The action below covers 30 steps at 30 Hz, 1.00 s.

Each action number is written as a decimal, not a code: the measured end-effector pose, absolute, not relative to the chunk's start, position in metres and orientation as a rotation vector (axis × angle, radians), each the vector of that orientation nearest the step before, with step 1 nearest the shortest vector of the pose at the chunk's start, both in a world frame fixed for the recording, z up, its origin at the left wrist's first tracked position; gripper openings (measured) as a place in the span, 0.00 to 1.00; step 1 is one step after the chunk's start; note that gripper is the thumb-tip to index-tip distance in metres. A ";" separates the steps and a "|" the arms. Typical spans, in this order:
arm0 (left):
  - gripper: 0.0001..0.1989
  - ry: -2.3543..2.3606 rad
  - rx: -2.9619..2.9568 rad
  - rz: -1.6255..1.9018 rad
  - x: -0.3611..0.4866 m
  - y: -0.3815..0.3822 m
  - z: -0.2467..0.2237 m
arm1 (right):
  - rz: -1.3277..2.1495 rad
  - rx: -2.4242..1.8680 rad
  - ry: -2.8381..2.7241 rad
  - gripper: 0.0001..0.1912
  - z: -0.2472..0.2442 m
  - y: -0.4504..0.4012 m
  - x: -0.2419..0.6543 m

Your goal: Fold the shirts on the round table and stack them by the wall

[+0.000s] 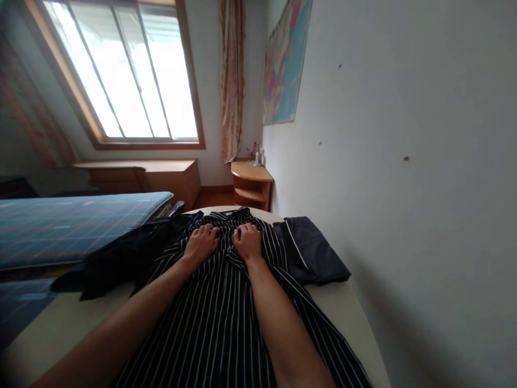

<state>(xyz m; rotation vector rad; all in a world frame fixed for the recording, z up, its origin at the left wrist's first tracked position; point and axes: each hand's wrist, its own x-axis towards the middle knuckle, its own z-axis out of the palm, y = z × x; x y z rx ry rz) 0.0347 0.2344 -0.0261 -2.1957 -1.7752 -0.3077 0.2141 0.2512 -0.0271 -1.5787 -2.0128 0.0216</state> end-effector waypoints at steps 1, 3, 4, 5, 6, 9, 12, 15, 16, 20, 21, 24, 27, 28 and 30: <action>0.16 -1.745 -2.217 -0.309 0.037 0.227 -0.024 | -0.005 -1.560 -2.022 0.19 -0.025 0.246 0.215; 0.15 -1.695 -2.250 -0.349 0.043 0.210 -0.022 | -0.048 -1.519 -2.043 0.20 -0.022 0.236 0.216; 0.15 -1.678 -2.261 -0.385 0.045 0.200 -0.021 | -0.058 -1.506 -2.058 0.21 -0.021 0.231 0.216; 0.15 -1.669 -2.271 -0.427 0.047 0.191 -0.021 | -0.058 -1.503 -2.081 0.22 -0.021 0.227 0.217; 0.15 -1.668 -2.279 -0.469 0.049 0.180 -0.021 | -0.046 -1.508 -2.115 0.24 -0.021 0.223 0.218; 0.14 -1.689 -2.306 -0.563 0.051 0.150 -0.022 | 0.023 -1.515 -2.258 0.27 -0.023 0.211 0.221; 0.15 -1.676 -2.336 -0.628 0.046 0.123 -0.027 | 0.070 -1.481 -2.347 0.28 -0.025 0.196 0.224; 0.17 -1.652 -2.343 -0.677 0.037 0.103 -0.036 | 0.060 -1.459 -2.374 0.28 -0.026 0.177 0.225; 0.18 -1.658 -2.339 -0.685 0.035 0.098 -0.039 | 0.035 -1.440 -2.391 0.28 -0.026 0.169 0.225; 0.20 -1.765 -2.323 -0.661 0.032 0.081 -0.047 | -0.007 -1.255 -2.537 0.27 -0.027 0.139 0.224; 0.20 -1.795 -2.312 -0.650 0.031 0.079 -0.046 | 0.020 -1.216 -2.567 0.27 -0.027 0.133 0.223; 0.20 -1.823 -2.204 -0.620 0.024 0.080 -0.037 | 0.116 -1.178 -2.587 0.27 -0.030 0.119 0.222; 0.20 -1.883 -1.974 -0.584 0.006 0.094 -0.020 | 0.183 -1.193 -2.563 0.27 -0.033 0.114 0.223; 0.21 -1.950 -1.903 -0.559 -0.001 0.100 -0.014 | 0.201 -1.203 -2.553 0.27 -0.033 0.113 0.223; 0.22 -2.113 -1.833 -0.468 -0.016 0.111 -0.005 | 0.228 -1.222 -2.532 0.26 -0.034 0.114 0.224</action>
